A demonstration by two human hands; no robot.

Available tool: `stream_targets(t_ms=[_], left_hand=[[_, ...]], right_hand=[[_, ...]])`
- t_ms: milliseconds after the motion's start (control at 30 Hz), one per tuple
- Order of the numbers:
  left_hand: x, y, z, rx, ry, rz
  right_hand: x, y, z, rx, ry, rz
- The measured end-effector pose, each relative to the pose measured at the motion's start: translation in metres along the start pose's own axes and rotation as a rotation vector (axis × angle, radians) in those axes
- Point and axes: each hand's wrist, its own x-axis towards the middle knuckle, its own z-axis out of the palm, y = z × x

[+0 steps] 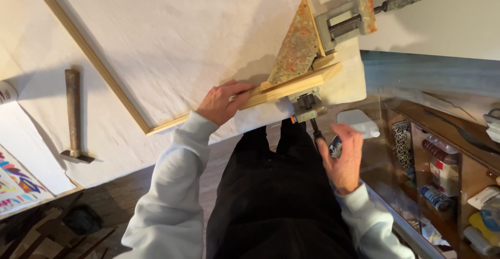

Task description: The person assembles a wooden picture frame from mitred moulding pieces on a workbench. They apply wood glue from a squeeze bottle into the joint of the moulding, fit the corner pieces together by hand, then place the assembled frame into a corner clamp and tighten it to hold the joint square.

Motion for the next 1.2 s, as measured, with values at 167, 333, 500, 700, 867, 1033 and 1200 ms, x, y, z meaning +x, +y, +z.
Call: stream_targets(t_ms=[167,333,500,700,867,1033,1200], left_hand=[[0.012,-0.012,0.004,-0.063,-0.025,0.041],[0.017,-0.019,0.007,-0.124,-0.03,0.001],[0.021,-0.02,0.013,-0.184,-0.037,-0.06],[0.003,0.057,0.024,0.225,0.482,0.343],[0.011,0.078,0.08,0.463,0.458,0.49],[0.01,0.073,0.104,0.517,0.467,0.464],[0.019,0.065,0.105,0.515,0.498,0.416]], right_hand=[[0.074,-0.047,-0.004,-0.101,0.057,-0.237],[0.098,-0.05,0.005,-0.074,0.004,-0.288],[0.101,-0.045,0.007,-0.014,-0.015,-0.248],[0.104,-0.043,0.007,0.001,-0.021,-0.238],[0.103,-0.047,0.004,0.063,-0.044,-0.223],[0.053,-0.018,-0.006,0.074,-0.044,-0.132],[-0.016,0.023,0.006,0.176,-0.056,0.156]])
